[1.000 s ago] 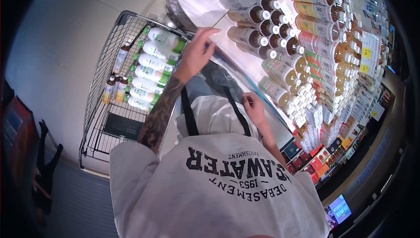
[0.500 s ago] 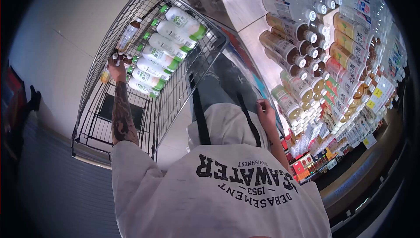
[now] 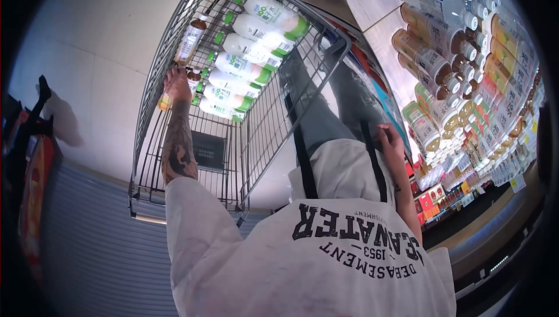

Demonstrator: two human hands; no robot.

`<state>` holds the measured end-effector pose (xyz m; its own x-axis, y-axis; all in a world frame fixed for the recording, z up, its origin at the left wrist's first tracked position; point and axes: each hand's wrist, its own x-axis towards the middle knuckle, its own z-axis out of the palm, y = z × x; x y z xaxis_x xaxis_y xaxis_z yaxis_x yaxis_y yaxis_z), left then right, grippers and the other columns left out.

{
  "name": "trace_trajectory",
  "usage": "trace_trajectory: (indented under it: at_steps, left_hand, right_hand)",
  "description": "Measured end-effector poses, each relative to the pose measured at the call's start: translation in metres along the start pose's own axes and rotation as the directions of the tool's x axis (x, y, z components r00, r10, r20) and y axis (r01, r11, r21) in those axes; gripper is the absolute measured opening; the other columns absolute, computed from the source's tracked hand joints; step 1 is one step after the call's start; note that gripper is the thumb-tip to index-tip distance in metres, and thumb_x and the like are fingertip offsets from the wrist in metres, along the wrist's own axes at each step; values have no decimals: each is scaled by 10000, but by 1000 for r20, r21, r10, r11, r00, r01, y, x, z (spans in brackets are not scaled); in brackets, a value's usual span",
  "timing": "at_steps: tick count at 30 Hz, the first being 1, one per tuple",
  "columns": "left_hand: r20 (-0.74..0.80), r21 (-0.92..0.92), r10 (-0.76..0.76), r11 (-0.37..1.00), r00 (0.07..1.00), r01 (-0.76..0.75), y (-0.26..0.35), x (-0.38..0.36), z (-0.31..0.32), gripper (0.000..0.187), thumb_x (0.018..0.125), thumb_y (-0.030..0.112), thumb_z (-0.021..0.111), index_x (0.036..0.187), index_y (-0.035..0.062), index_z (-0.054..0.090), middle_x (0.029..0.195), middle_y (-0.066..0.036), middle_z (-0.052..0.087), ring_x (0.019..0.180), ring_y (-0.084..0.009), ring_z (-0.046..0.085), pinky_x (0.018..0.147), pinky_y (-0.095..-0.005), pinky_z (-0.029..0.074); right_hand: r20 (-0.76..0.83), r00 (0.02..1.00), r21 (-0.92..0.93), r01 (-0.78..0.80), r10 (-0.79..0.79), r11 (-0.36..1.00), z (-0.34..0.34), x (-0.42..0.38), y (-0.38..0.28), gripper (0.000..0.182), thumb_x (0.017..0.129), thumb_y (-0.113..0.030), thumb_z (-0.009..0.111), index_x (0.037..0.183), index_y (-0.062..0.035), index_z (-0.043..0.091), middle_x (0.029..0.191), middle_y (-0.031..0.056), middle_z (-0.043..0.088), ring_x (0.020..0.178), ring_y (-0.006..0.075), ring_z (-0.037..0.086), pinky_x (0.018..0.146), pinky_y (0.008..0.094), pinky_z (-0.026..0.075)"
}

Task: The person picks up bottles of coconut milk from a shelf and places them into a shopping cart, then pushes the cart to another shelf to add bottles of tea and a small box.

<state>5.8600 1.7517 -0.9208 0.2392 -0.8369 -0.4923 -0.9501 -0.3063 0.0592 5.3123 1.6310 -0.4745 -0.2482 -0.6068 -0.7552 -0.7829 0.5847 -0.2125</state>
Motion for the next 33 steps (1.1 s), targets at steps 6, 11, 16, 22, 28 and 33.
trace_trajectory:
  at_steps: [6,11,16,22,28,33]
  left_hand:
    - [63,12,152,988,986,-153,-14,-30,21,180,967,166,615,1138,219,633,1020,-89,680,789,-315,744,635,-468,593]
    - [-151,-214,207,948,967,-237,-28,-69,-43,424,785,130,771,1180,215,641,1060,-40,715,841,-287,737,684,-466,578]
    - [-18,-384,106,917,994,-105,-34,-103,-108,302,832,196,782,1084,138,628,934,-81,739,803,-351,731,661,-488,576]
    - [-276,-735,-155,670,949,-105,33,-145,-222,257,815,211,825,950,107,632,740,-74,710,628,-273,708,582,-405,531]
    - [-679,-704,-268,501,683,-503,158,-161,-362,204,769,98,847,901,44,700,743,-92,704,610,-197,673,592,-330,538]
    - [-668,-729,-136,316,731,-607,244,-128,-444,188,778,160,840,904,91,719,754,-88,709,614,-245,684,604,-339,536]
  right_hand:
    - [-28,1000,-189,5,-11,982,-1,-2,-14,316,1004,-168,663,1289,-36,632,1157,131,688,1076,215,674,938,337,522]
    - [78,981,-503,191,-176,843,0,3,18,659,921,-286,739,1505,-88,507,1494,258,510,1361,411,544,1146,444,443]
    - [147,973,-441,223,-175,869,-1,35,10,644,956,-273,665,1546,-98,474,1554,272,458,1414,434,489,1185,450,412]
    - [256,925,-557,378,-280,740,-10,68,2,609,976,-275,613,1550,-121,481,1520,236,507,1406,404,500,1176,472,411]
    - [305,912,-646,410,-275,643,6,91,-24,628,980,-386,596,1535,-112,487,1439,264,568,1312,422,580,1114,496,461]
    - [226,949,-729,315,-222,607,16,107,-37,622,909,-418,666,1454,-131,574,1255,247,711,1180,397,682,1026,486,535]
